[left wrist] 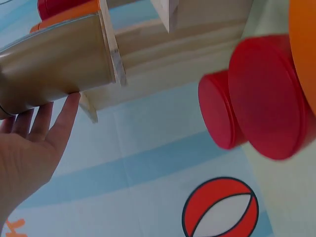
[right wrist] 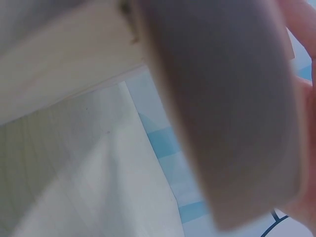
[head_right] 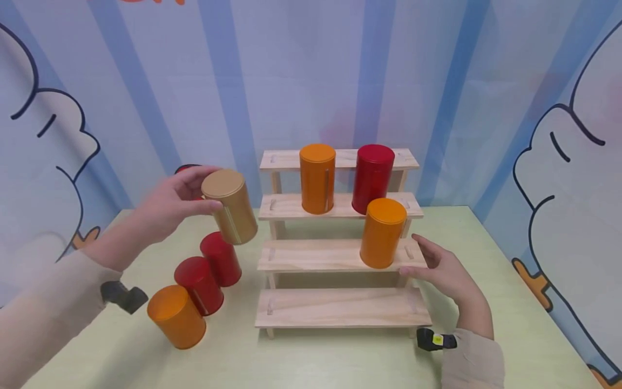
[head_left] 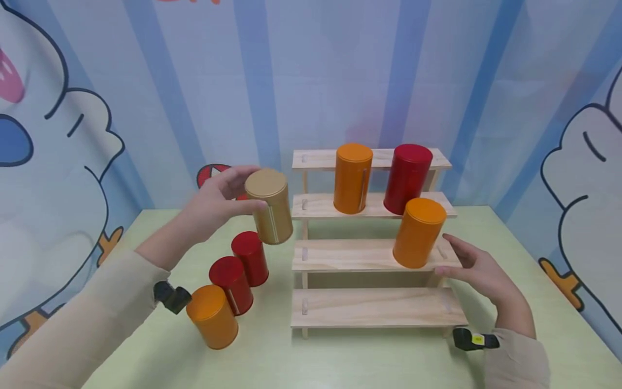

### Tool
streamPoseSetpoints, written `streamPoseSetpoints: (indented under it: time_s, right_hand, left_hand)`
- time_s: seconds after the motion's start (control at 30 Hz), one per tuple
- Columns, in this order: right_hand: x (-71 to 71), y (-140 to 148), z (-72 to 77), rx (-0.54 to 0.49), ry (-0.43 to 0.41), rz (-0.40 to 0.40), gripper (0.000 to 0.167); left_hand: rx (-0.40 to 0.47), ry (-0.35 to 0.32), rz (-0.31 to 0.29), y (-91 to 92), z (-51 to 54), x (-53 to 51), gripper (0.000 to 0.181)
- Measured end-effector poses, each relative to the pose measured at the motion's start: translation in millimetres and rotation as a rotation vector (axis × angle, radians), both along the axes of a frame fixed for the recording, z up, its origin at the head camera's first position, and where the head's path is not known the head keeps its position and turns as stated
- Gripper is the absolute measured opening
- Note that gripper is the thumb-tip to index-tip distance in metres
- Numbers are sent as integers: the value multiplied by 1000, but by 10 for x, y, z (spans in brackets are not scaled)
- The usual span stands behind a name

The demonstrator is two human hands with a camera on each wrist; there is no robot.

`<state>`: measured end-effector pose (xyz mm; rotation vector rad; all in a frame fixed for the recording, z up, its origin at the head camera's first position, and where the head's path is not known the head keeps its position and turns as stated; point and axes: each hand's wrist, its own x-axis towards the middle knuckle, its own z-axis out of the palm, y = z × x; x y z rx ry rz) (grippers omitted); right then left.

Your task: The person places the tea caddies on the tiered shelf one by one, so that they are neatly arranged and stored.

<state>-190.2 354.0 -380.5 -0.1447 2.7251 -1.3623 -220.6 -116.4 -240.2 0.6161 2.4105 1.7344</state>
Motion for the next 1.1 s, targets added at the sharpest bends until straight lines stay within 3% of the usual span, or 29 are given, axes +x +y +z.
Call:
streamPoseSetpoints:
  time_s: [0.13, 0.4, 0.7, 0.9, 1.1]
  right_hand:
    - [0, 0, 1, 2, 0, 0, 94]
    - [-9, 15, -20, -11, 4, -14, 94]
    - [-25, 24, -35, -36, 8, -6, 92]
    - [-18, 11, -11, -38, -4, -16, 94]
    - [-11, 3, -8, -44, -12, -19, 93]
  left_hand:
    - [27, -4, -11, 147, -51, 30, 60]
    - [27, -26, 24, 457, -144, 68, 61]
    - [58, 27, 0, 804, -275, 77, 58]
    - [104, -6, -4, 1036, -352, 89, 60]
    - [97, -21, 18, 1237, -411, 94, 62]
